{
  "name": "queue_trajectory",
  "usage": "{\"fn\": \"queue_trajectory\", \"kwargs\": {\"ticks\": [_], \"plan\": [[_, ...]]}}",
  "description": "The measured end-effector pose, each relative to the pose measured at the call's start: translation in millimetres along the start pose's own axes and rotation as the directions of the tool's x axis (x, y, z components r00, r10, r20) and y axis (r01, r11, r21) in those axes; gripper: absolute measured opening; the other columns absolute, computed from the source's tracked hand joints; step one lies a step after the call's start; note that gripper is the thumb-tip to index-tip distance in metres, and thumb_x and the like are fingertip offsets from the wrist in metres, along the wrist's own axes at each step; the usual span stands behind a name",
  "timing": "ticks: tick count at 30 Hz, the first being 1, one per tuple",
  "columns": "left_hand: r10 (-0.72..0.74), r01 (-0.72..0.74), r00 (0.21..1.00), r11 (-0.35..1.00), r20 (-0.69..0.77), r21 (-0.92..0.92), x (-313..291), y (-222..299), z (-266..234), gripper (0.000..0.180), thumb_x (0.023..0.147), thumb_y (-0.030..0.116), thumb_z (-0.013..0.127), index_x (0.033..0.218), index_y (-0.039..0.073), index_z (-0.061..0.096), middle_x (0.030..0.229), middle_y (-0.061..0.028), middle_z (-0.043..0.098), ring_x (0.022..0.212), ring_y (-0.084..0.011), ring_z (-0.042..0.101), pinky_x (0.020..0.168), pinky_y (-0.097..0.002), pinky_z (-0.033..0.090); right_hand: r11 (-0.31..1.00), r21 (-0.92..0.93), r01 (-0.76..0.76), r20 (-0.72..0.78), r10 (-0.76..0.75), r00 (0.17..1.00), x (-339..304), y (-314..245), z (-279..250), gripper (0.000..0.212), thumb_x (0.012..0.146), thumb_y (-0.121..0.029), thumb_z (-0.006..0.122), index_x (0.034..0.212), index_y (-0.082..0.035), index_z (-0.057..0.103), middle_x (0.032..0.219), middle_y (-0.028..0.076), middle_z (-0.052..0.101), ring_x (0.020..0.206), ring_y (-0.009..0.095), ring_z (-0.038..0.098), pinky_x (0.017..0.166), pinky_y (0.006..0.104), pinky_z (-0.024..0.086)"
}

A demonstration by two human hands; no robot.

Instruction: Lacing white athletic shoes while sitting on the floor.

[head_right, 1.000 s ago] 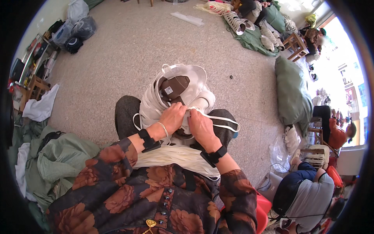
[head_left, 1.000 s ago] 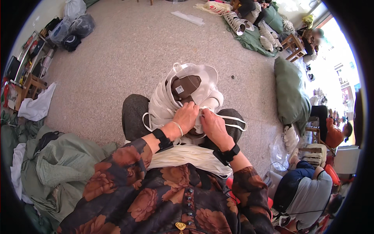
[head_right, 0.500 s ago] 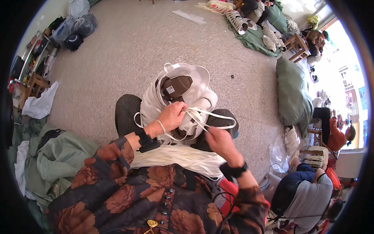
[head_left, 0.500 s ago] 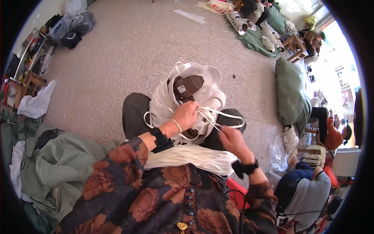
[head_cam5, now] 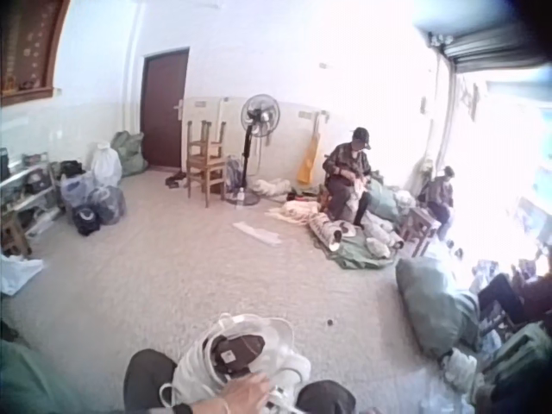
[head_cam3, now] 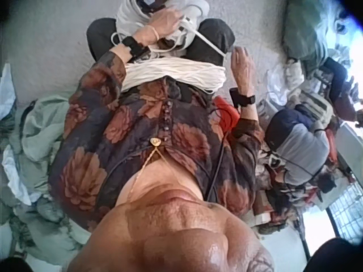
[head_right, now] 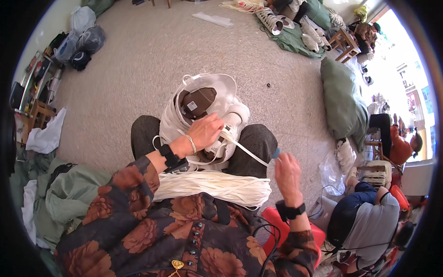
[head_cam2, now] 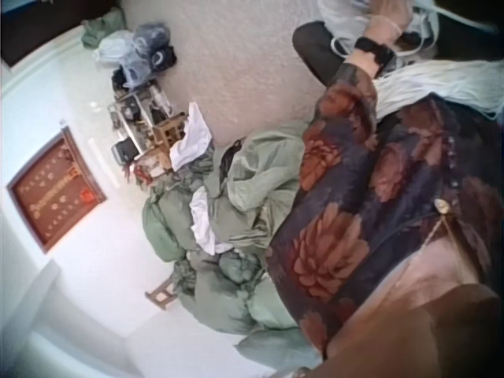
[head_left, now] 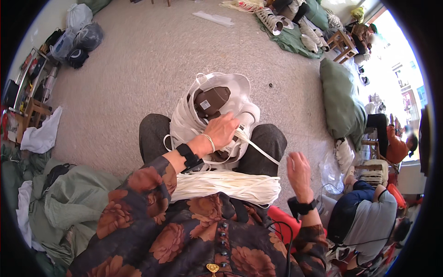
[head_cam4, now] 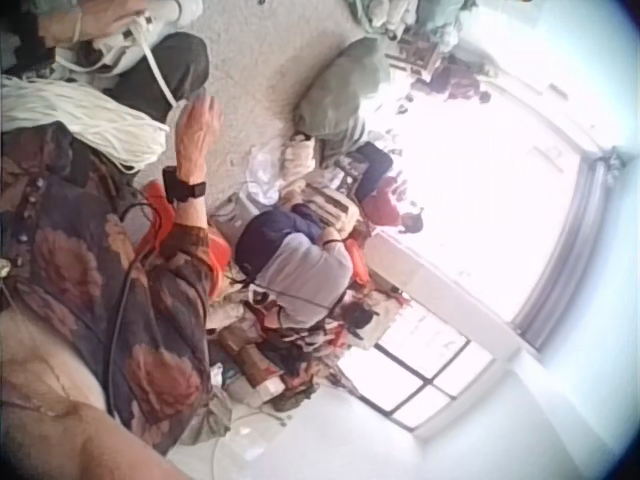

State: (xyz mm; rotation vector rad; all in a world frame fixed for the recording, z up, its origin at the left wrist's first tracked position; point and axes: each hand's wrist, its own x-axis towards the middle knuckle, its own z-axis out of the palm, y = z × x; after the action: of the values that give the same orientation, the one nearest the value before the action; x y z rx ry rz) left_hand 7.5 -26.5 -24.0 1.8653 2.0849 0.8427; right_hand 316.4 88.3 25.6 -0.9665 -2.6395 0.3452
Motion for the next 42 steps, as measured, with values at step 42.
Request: {"fn": "queue_trajectory", "kwargs": {"ticks": [42], "plan": [[-0.099,0.108,0.992,0.985,-0.072,0.138,6,1,-5,0.014,0.086,0.011,0.062,0.095,0.008,0.052,0.084,-0.0107,0.061,0.072,-0.0339,0.066,0.059,-0.0449,0.052,0.88,0.454,0.142,0.191,-0.252,0.949,51,-62,63,0.022,0.088,-0.014,0.061,0.072,0.0,0.054,0.071,0.018,0.056,0.07,0.04,0.059,0.063,0.0472,0.047]]}}
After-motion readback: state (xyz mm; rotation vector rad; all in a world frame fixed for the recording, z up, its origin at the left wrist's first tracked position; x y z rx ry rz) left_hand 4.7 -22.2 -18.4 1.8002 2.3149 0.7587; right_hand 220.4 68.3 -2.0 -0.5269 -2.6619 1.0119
